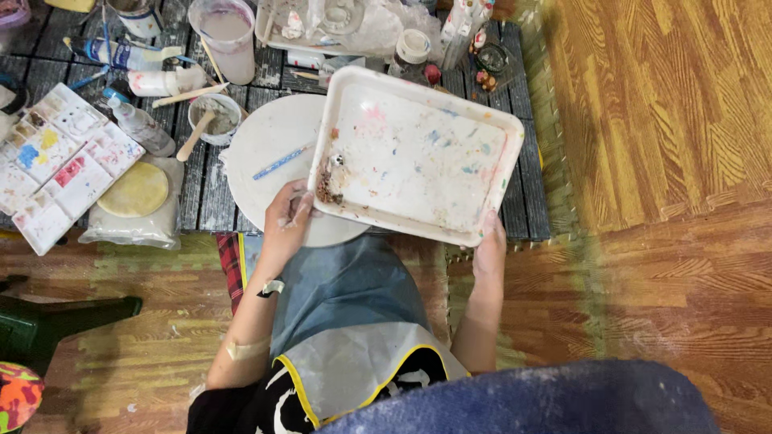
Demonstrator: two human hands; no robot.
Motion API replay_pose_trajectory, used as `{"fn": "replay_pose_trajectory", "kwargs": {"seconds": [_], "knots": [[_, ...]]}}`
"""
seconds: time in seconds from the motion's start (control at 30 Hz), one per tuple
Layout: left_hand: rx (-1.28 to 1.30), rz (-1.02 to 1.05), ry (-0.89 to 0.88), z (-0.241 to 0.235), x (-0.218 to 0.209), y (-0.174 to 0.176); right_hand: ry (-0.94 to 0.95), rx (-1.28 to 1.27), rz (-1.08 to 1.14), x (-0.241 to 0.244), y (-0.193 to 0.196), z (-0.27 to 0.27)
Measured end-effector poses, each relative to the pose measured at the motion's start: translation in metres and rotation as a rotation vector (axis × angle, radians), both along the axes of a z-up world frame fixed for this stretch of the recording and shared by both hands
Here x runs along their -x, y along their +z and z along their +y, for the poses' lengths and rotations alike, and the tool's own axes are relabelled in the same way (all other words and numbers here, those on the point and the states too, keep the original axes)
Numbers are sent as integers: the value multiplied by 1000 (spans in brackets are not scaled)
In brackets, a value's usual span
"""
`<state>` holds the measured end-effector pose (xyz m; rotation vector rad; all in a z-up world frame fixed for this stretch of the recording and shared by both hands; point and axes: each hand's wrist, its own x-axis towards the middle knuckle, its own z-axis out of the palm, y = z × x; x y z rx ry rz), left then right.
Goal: The person scrapes dried paint from a compartmentalized paint tray using a small tool, then wipes the tray with a cloth. The person handles the tray and a cleaning cloth while seated on the floor.
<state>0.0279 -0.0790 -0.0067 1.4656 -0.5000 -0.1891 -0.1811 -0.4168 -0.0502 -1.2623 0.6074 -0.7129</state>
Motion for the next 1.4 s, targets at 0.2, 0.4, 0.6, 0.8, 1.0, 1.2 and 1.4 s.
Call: {"fn": "replay_pose_trajectory", "kwargs": {"seconds": [0.2, 0.4, 0.6, 0.8, 1.0, 1.2, 1.4], "knots": [[10, -55, -49, 13, 2, -23, -97, 16, 36, 11, -30, 2], [11, -14, -88, 9, -1, -19, -210, 10, 26, 5, -7, 9], [-33, -4, -37, 9, 6, -1, -147, 56, -46, 3, 7, 17], [-292, -337, 209, 10, 16, 25, -469, -38, 12, 21, 23, 2], [-377, -671, 412, 29, 6, 24, -676, 82, -139, 60, 36, -27], [-380, -788, 405, 38, 2, 14, -808, 228, 128, 72, 4, -46], [-583, -506, 240, 23, -15, 63, -820, 120, 78, 58, -6, -35]]}}
